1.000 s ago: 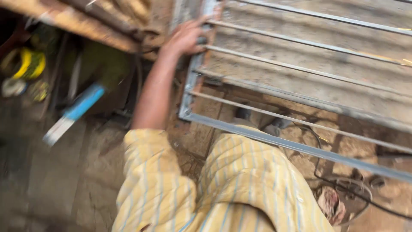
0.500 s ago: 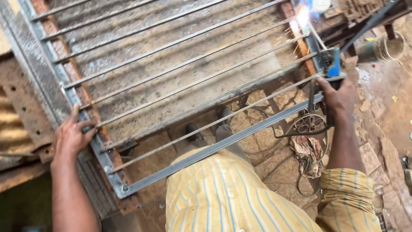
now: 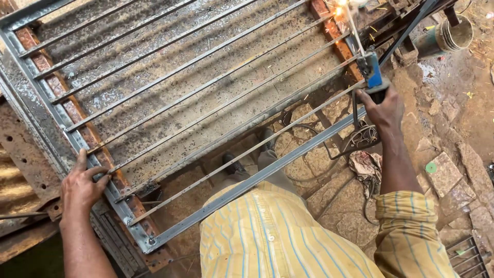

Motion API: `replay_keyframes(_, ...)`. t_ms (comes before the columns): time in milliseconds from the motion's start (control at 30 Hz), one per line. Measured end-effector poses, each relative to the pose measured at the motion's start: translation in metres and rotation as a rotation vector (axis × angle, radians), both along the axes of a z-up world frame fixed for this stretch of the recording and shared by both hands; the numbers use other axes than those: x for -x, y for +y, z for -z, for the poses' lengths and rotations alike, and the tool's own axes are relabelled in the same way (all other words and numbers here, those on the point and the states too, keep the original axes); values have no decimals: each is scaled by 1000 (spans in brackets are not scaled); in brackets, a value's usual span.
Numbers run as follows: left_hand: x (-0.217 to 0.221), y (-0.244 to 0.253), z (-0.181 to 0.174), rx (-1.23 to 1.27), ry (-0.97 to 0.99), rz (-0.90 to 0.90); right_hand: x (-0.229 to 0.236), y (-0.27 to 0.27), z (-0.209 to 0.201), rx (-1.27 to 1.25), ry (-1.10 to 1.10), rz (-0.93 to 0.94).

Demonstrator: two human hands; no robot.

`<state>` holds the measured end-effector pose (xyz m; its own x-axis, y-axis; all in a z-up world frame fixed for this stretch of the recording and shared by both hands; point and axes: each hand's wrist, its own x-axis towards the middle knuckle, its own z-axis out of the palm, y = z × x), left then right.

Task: The person measures a metal frame using a tape measure and then welds the metal rods onto the frame using a welding tool.

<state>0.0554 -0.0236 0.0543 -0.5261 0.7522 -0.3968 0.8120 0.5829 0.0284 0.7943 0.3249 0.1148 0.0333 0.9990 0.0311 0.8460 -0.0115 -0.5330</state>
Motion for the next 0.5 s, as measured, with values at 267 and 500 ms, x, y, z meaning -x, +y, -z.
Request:
replay_keyframes(267,0,2,1,21,15,2,-17,-52,-18,105,254,226)
replay_keyframes(500,7,-3,10,18,-11,-20,-26,-57,-7,220,177,272)
